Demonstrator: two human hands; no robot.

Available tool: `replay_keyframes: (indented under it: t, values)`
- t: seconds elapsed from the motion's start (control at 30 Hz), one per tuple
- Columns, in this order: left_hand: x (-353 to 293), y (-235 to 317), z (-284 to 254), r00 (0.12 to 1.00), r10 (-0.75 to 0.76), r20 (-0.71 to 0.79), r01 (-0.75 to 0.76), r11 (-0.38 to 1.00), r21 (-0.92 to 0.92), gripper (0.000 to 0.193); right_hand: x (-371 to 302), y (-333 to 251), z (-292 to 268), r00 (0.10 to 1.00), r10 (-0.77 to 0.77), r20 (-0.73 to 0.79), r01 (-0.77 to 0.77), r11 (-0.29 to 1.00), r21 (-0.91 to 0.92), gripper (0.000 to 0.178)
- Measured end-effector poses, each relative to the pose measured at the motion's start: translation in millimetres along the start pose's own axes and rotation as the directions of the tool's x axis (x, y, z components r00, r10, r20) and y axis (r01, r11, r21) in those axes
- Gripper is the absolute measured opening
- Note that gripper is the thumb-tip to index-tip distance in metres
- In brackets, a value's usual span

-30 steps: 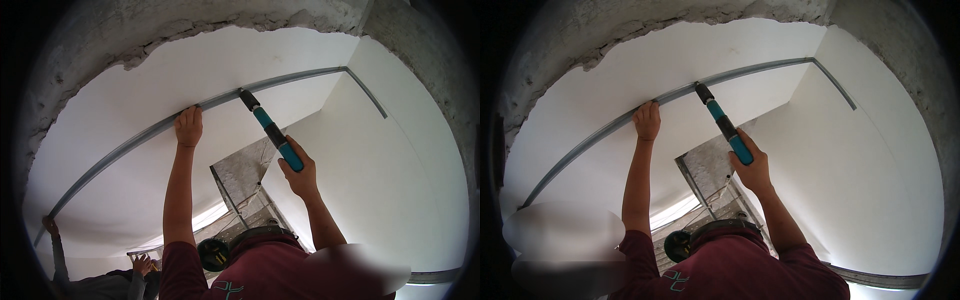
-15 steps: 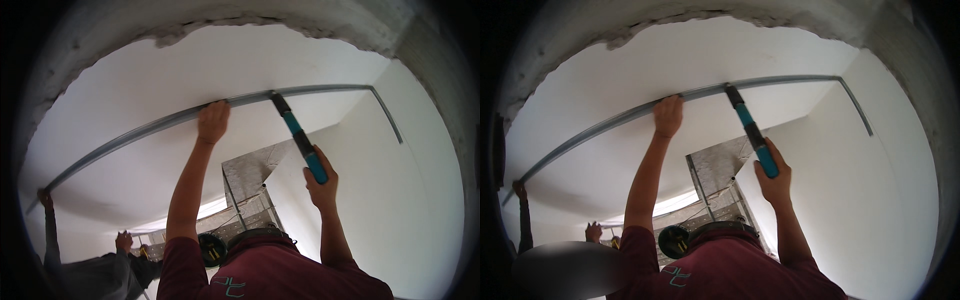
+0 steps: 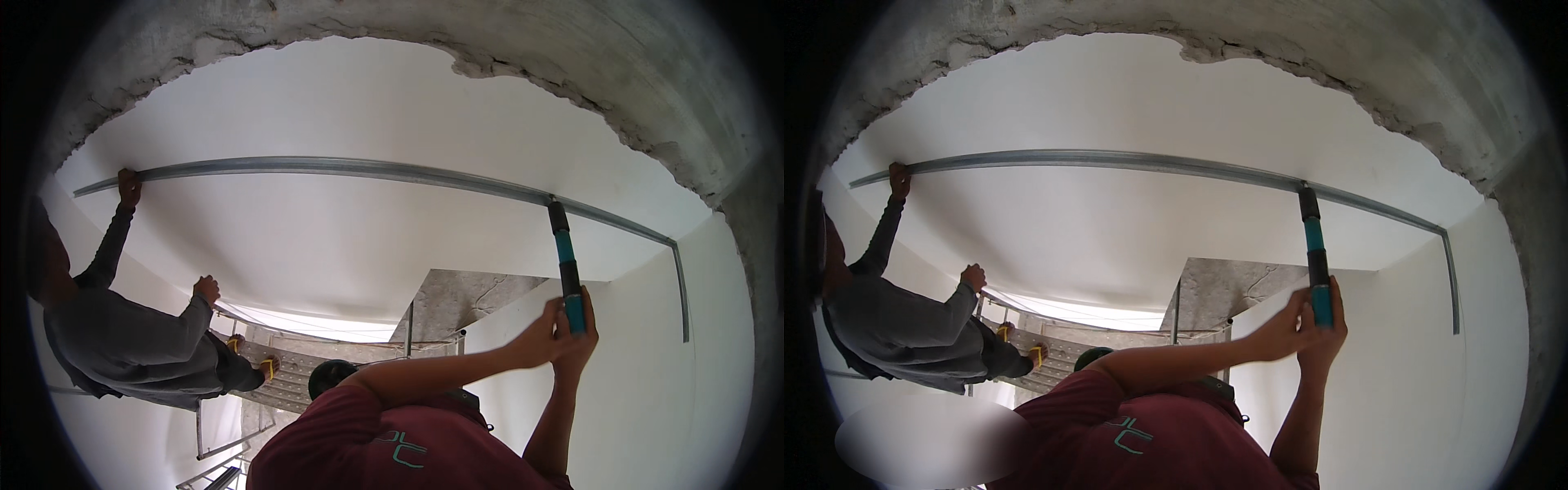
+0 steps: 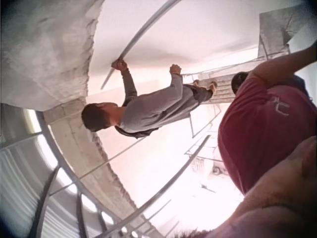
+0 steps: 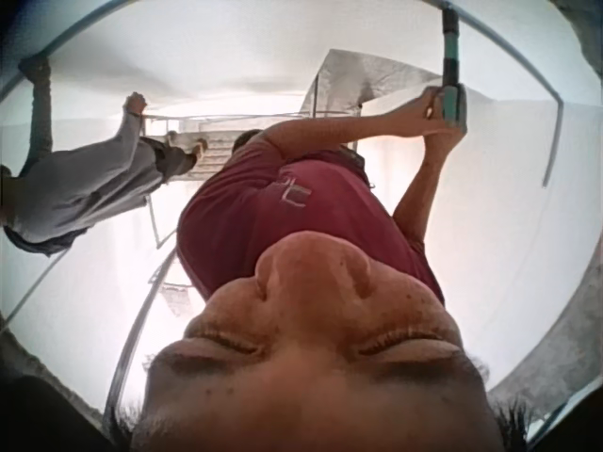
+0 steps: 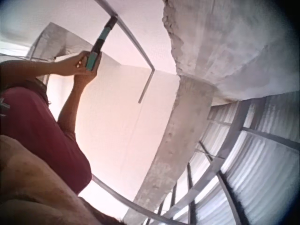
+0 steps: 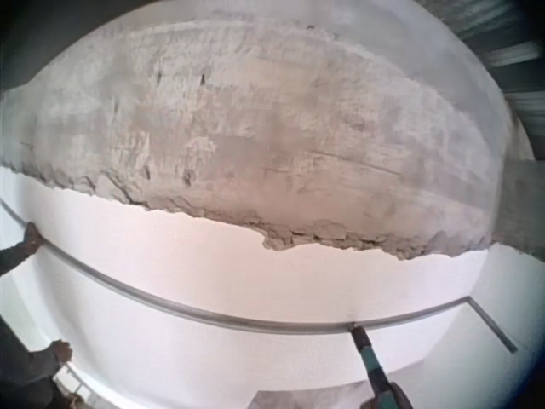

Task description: The person stands on scaffolding and installs metal tracks onto a white ceiling. They use a manual rivet gun to secure the tracks in place, working alongside another person who is also installing tracks. The person handles the tracks and the rivet gun throughout the process.

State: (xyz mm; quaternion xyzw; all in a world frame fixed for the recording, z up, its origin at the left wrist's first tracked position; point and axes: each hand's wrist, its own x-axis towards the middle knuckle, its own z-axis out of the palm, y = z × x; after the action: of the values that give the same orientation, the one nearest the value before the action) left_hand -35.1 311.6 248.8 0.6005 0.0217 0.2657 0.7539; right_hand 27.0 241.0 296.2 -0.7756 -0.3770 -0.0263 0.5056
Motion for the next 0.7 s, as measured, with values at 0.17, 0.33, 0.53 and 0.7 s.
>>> replay_keyframes:
  t: [0.17, 0.33, 0.53, 0.7]
  values:
    - [-3, 23, 20, 0.988, -0.089, -0.127, 0.097, 0.994, 0.057, 0.087, 3, -6, 1, 0.975, -0.203, -0.092, 0.208, 0.976, 0.058, 0.045]
    - [-2, 13, 28, 0.982, -0.044, -0.185, 0.044, 0.999, 0.000, 0.075, -9, -2, -1, 0.996, -0.079, -0.049, 0.089, 0.961, 0.263, 0.047]
    - [33, 5, 43, 0.985, 0.006, 0.173, -0.095, 0.853, 0.514, 0.064, -26, 21, -32, 0.994, 0.069, -0.082, -0.062, 0.995, 0.083, 0.046]
    - [-89, 43, 134, 0.777, 0.575, -0.255, -0.264, 0.666, 0.698, 0.052, -46, 18, -47, 0.992, 0.115, -0.047, -0.111, 0.990, 0.082, 0.047]
